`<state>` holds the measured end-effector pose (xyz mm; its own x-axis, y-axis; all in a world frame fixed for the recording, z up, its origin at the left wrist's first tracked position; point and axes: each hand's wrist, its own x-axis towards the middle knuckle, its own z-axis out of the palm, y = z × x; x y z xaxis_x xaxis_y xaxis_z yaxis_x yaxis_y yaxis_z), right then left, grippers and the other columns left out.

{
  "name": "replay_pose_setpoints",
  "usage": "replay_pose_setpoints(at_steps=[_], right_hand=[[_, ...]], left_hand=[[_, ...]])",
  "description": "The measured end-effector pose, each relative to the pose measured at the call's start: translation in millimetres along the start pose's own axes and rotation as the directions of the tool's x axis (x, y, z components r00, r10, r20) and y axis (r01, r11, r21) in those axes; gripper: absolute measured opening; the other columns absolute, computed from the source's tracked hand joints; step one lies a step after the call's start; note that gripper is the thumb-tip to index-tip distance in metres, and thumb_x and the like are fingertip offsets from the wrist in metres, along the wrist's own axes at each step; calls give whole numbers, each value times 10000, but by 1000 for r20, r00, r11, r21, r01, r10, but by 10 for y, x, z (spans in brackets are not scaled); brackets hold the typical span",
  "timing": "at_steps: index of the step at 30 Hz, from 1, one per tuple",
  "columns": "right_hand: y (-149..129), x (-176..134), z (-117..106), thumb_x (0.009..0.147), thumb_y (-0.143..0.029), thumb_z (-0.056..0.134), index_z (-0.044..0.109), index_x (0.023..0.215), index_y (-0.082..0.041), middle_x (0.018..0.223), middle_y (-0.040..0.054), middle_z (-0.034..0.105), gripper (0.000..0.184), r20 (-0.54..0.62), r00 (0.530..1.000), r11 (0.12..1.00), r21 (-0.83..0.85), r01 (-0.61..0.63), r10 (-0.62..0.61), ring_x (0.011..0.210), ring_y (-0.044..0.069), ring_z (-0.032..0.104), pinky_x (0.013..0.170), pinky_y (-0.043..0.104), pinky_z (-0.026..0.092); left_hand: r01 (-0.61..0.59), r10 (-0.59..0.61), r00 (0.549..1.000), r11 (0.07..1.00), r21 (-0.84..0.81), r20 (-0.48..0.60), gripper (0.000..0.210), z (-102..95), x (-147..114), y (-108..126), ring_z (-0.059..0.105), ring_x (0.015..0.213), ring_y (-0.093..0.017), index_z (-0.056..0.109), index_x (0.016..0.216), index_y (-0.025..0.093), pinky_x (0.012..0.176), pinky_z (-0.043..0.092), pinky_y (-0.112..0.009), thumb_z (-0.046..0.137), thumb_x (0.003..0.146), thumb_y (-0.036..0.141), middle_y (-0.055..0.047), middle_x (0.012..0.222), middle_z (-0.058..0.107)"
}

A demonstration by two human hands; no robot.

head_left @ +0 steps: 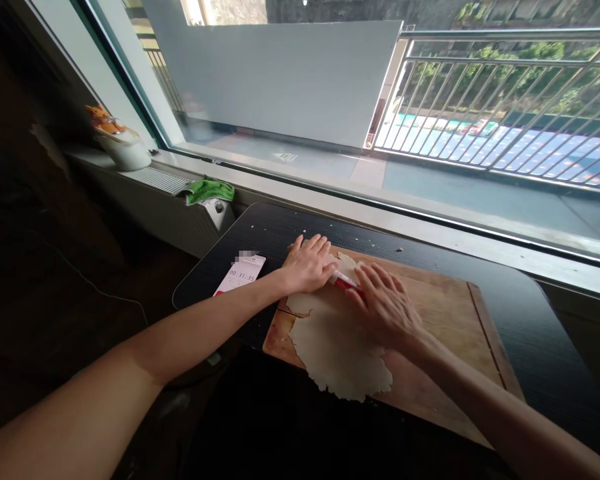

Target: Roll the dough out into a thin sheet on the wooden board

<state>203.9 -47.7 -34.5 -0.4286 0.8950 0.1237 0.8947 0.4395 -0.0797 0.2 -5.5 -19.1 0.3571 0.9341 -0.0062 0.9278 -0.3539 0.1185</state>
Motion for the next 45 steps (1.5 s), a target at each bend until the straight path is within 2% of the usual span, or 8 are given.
replay_pose_setpoints(at_steps=[5,12,15,20,27,35,42,45], right_hand=[[322,444,-99,995,-460,283,507,1408,-137,1530,176,434,570,42,978,978,-53,-200,202,1447,329,315,1126,528,313],[5,-37,5,984,-542,313,468,1448,-192,1513,126,474,601,22,996,995,37,88,-88,1441,281,339,1132,441,337],[138,150,5,982,-498,354,488,1430,-163,1504,157,478,575,-40,996,997,-3,76,-76,1444,318,321,1148,497,289],[419,531,-40,985,-435,335,506,1406,-132,1497,178,477,546,-51,997,997,-49,-54,51,1435,330,329,1125,518,305],[21,-29,-10,978,-520,349,466,1454,-218,1484,115,511,576,-10,989,987,56,148,-147,1432,292,352,1113,465,363],[378,547,-61,986,-456,315,476,1428,-154,1506,139,482,558,67,988,990,-3,-140,140,1443,318,329,1130,516,322],[103,59,-24,992,-541,286,480,1433,-222,1489,98,506,578,53,989,990,44,133,-135,1419,268,373,1113,434,360],[211,182,-4,987,-525,332,493,1422,-208,1475,123,518,561,-11,989,989,10,145,-145,1430,300,349,1123,489,333]], left_hand=[[61,-57,993,998,-34,102,604,-72,656,115,261,1488,-278,427,1482,137,1209,136,-553,264,995,456,-117,1583,374],[-70,70,998,997,-14,3,622,29,-46,-36,256,1488,-281,399,1507,122,1215,152,-522,254,1001,454,-117,1591,357],[-16,16,999,1000,-20,-27,614,26,115,-20,242,1493,-285,425,1493,120,1217,130,-541,242,1007,448,-125,1593,348],[66,-62,995,997,-43,81,617,-43,608,64,244,1495,-285,410,1503,148,1211,129,-562,263,1005,482,-106,1590,362],[-62,61,996,998,-9,-69,653,74,-148,-13,232,1497,-280,377,1519,105,1225,125,-511,265,1006,492,-128,1598,340],[79,-76,995,996,-46,72,625,-41,608,80,229,1498,-286,411,1502,145,1213,108,-573,283,997,490,-107,1587,367],[7,-11,989,1000,-23,-150,604,113,-77,56,276,1480,-288,453,1472,130,1216,144,-525,301,998,472,-141,1557,411],[38,-42,990,999,-29,-134,599,100,56,55,276,1478,-289,461,1460,110,1216,131,-534,290,1001,455,-148,1552,416]])
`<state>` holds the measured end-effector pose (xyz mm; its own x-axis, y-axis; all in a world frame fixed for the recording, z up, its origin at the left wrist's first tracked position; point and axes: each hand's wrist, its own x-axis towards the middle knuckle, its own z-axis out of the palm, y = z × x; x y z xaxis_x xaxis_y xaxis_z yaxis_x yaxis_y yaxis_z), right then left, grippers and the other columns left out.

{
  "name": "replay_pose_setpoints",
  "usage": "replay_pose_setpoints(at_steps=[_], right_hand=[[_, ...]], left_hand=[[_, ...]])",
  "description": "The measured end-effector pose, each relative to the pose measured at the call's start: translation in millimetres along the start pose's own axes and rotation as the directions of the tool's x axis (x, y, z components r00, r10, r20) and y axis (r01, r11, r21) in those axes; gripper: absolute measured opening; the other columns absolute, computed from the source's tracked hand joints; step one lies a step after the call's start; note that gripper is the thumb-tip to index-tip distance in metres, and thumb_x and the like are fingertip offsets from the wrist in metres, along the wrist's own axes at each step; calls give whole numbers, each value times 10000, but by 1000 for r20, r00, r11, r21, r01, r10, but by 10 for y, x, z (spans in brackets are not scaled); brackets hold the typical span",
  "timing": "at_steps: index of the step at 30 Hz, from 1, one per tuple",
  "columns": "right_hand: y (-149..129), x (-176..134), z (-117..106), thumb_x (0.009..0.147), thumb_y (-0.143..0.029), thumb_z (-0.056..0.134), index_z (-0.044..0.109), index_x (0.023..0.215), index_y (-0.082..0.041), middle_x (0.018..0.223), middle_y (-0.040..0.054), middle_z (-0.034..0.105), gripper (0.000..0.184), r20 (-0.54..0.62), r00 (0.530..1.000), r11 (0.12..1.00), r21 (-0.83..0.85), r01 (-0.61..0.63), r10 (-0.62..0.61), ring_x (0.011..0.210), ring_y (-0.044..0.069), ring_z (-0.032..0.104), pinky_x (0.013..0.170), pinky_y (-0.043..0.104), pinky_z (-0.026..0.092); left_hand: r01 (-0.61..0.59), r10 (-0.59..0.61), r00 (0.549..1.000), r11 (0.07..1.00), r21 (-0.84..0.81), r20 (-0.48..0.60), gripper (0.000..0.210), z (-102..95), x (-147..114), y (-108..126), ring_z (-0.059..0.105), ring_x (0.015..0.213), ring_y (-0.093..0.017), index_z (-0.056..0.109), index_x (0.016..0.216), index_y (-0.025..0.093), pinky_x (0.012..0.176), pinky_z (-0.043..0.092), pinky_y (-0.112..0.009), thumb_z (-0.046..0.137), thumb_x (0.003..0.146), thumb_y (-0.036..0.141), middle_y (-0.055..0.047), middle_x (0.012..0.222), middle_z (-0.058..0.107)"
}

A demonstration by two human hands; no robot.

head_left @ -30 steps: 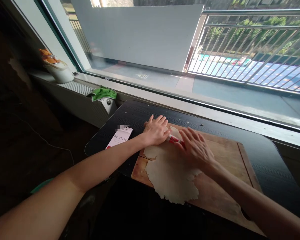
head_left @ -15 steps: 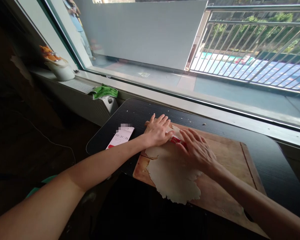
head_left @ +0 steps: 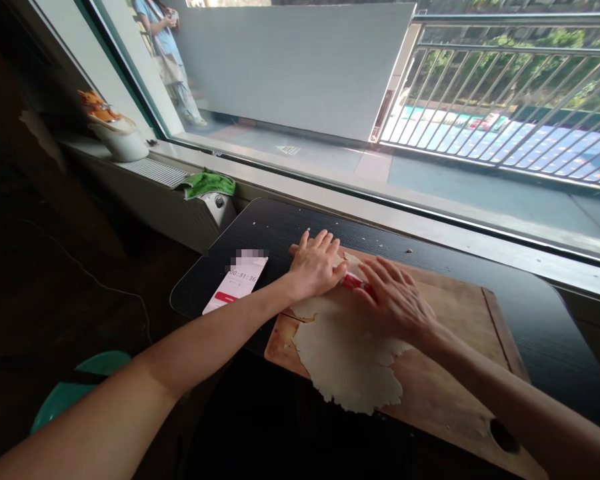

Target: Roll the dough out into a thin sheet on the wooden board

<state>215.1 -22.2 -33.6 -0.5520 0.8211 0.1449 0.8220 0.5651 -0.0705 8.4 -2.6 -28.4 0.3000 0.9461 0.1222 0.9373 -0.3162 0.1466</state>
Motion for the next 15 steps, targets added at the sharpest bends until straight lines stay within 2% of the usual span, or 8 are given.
replay_pose_setpoints(at_steps=[4,6,8,12,14,15], right_hand=[[361,370,-4,994,-459,315,530,1378,-197,1424,154,559,513,-15,984,984,14,-175,175,1398,347,387,1076,562,364],[402,413,-5,999,-445,280,541,1362,-181,1420,164,559,519,-7,970,970,25,-242,242,1371,349,424,1051,551,396],[288,304,7,998,-464,282,552,1347,-179,1414,155,566,526,-41,979,980,14,-200,201,1375,342,422,1054,536,402],[-102,-60,37,1001,-490,308,564,1337,-193,1403,125,586,517,-113,993,1000,-13,-22,21,1380,296,426,1066,466,413],[-154,-91,34,1005,-483,312,573,1331,-188,1396,124,595,511,-120,993,999,-20,-26,24,1375,296,430,1067,461,411],[-120,-47,29,1004,-478,320,578,1326,-188,1384,123,606,505,-111,993,999,-21,-50,48,1379,307,424,1068,476,406]], left_hand=[[66,-60,985,997,-29,163,601,-34,586,25,295,1466,-286,476,1445,155,1195,165,-576,295,988,500,-113,1523,468],[62,-55,981,998,-29,184,606,-51,680,30,295,1465,-292,476,1446,165,1188,180,-579,317,977,514,-106,1531,460],[51,-49,989,999,-13,139,573,-49,533,24,302,1462,-289,503,1427,167,1193,174,-569,321,982,480,-103,1520,474],[-5,5,1000,1000,14,-9,560,-14,-24,2,320,1455,-285,526,1413,141,1199,185,-540,300,999,443,-125,1522,467],[-14,15,999,1000,20,-42,558,-4,-88,-1,322,1454,-284,542,1399,139,1200,189,-531,299,1000,444,-126,1521,468],[-5,6,999,1000,20,-32,546,-2,-28,1,326,1452,-282,568,1373,148,1201,184,-532,294,1001,437,-119,1502,495]])
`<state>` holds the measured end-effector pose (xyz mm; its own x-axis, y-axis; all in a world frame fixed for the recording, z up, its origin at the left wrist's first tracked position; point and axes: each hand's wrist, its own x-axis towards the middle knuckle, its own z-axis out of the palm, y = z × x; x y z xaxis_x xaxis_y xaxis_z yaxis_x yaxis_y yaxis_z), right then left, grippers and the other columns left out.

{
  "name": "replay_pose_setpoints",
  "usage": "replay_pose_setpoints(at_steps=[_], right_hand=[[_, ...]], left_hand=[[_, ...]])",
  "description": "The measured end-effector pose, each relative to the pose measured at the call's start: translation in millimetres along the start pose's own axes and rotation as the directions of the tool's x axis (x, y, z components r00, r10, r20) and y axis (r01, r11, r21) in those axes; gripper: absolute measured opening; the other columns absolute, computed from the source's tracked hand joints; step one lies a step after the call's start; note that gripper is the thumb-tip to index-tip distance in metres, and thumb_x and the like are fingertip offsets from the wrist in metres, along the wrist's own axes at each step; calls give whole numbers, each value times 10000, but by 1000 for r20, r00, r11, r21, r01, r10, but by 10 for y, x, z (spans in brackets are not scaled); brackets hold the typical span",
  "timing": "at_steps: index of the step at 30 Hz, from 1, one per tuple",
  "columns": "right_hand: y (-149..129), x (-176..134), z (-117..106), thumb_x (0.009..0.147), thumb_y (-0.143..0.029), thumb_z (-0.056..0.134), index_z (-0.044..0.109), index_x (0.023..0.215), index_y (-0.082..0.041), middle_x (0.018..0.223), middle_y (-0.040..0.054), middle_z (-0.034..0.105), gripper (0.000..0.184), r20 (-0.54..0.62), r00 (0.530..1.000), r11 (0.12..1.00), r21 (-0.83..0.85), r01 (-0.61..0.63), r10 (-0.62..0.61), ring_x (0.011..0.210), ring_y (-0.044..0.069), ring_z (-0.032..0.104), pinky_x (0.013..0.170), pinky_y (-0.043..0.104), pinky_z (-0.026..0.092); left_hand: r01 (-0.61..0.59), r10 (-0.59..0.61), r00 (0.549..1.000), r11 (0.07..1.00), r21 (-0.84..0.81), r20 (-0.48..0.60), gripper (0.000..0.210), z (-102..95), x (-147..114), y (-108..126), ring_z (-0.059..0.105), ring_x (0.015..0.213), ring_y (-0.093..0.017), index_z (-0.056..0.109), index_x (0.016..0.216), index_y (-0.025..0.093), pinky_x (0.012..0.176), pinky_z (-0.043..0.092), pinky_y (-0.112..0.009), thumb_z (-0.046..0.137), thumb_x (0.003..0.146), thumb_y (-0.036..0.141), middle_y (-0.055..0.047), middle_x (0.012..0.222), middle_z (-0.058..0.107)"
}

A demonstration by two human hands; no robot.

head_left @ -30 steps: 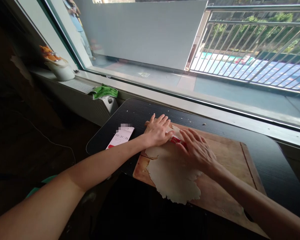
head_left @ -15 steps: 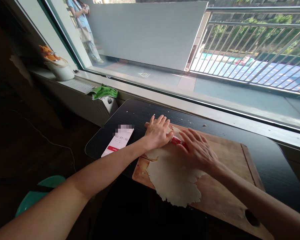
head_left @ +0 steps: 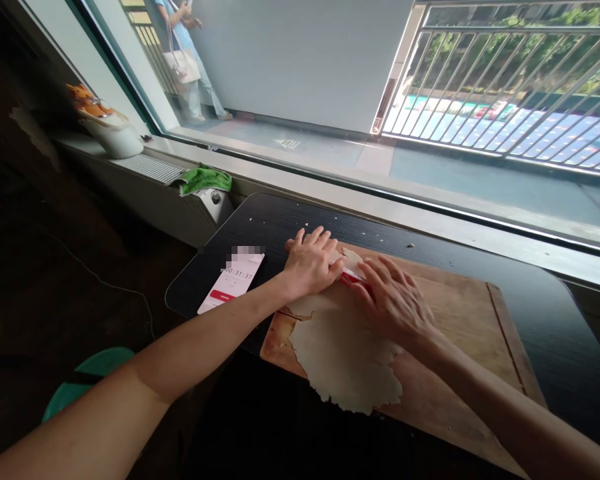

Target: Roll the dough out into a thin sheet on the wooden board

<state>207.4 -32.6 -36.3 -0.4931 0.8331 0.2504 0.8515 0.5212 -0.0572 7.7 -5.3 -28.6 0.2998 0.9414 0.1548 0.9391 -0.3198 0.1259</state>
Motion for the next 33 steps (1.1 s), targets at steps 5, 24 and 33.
replay_pose_setpoints(at_steps=[5,24,33], right_hand=[[378,450,9,989,-408,346,589,1314,-177,1384,139,603,466,86,975,979,-12,-204,204,1393,359,394,1059,558,388],[307,422,-2,993,-506,238,500,1411,-111,1554,186,396,632,112,937,943,-49,-329,332,1456,346,291,1118,561,312],[238,297,61,993,-496,286,468,1425,-102,1495,189,471,612,-48,993,991,-65,-114,111,1428,329,328,1139,524,268]], left_hand=[[98,-91,961,995,-12,262,551,-16,663,42,329,1448,-282,579,1355,169,1174,223,-567,307,982,470,-103,1467,537],[131,-123,950,991,-10,288,672,-69,654,57,243,1491,-293,358,1527,163,1191,159,-570,324,956,515,-124,1588,362],[65,-62,966,998,-5,251,642,-95,432,2,209,1505,-279,336,1542,180,1204,129,-565,232,996,500,-107,1609,322]])
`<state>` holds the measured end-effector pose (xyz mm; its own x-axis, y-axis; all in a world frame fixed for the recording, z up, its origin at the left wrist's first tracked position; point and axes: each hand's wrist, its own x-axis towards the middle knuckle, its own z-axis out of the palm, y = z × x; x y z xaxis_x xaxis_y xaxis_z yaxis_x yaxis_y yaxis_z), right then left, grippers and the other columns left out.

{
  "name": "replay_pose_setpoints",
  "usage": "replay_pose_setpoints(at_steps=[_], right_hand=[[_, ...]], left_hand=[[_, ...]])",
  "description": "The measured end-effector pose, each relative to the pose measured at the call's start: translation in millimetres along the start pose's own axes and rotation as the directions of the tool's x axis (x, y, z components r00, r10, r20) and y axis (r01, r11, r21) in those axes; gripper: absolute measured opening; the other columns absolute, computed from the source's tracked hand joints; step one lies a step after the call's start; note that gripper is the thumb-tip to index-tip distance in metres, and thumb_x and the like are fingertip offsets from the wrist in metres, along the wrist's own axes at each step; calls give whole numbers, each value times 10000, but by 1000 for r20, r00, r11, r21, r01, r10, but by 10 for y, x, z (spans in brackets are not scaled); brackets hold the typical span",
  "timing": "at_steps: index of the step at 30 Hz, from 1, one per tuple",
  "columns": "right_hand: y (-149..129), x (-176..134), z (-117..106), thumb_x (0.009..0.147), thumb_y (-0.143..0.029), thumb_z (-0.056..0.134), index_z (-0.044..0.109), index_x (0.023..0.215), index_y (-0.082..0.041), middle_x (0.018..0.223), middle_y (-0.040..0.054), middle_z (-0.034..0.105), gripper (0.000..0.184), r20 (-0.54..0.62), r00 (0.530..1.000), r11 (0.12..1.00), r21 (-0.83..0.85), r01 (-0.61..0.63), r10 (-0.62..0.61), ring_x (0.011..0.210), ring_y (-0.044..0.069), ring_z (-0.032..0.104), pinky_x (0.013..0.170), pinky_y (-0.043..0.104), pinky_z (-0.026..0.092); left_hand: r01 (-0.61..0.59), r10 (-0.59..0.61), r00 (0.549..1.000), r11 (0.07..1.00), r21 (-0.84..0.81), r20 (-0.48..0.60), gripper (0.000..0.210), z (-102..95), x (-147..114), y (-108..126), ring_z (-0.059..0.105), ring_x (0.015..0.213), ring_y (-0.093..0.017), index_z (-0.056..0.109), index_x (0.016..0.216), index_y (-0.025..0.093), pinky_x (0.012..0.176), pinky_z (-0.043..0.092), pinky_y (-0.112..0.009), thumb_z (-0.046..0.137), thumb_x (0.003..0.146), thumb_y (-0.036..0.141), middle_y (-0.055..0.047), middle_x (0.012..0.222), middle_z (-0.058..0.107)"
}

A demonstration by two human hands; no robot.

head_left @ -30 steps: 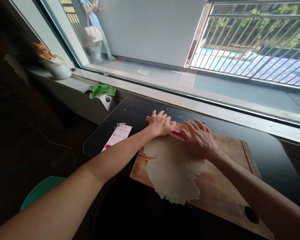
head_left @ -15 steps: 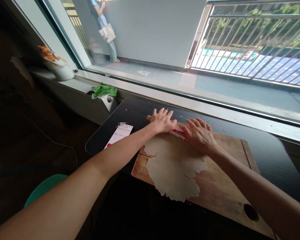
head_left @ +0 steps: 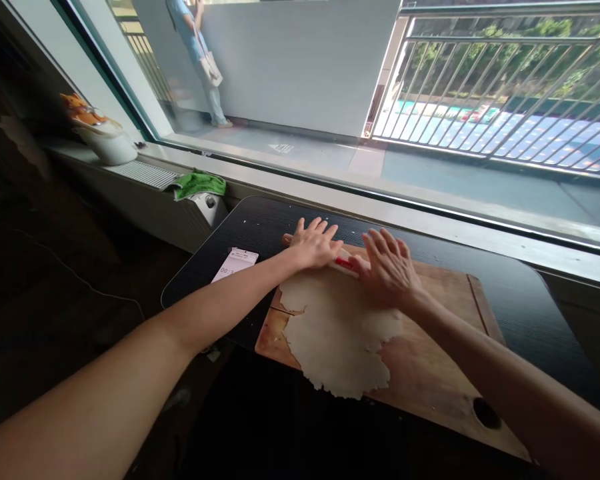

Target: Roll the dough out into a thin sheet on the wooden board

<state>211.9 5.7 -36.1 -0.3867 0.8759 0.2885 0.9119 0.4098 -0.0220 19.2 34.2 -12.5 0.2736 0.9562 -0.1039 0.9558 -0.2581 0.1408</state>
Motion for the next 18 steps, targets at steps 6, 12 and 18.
replay_pose_setpoints(at_steps=[6,12,18], right_hand=[[130,180,-7,988,-452,292,468,1419,-107,1461,191,500,580,-21,994,994,24,-105,106,1404,323,361,1100,499,333],[-117,-255,-51,993,-512,298,496,1404,-130,1434,158,543,595,35,994,994,37,104,-105,1400,304,363,1109,457,322],[175,375,-7,986,-454,325,470,1418,-102,1470,184,495,576,41,986,987,26,-161,160,1426,332,327,1120,514,296]], left_hand=[[36,-35,997,999,-22,74,670,-79,220,37,201,1509,-284,313,1550,165,1197,137,-572,237,986,517,-130,1616,300],[-116,117,993,993,19,-12,615,54,-276,-67,224,1500,-272,354,1537,224,1205,119,-560,232,1000,498,-87,1593,362],[19,-18,999,999,-27,29,661,-67,359,-20,145,1521,-297,259,1571,148,1198,110,-596,227,999,477,-121,1628,270]])
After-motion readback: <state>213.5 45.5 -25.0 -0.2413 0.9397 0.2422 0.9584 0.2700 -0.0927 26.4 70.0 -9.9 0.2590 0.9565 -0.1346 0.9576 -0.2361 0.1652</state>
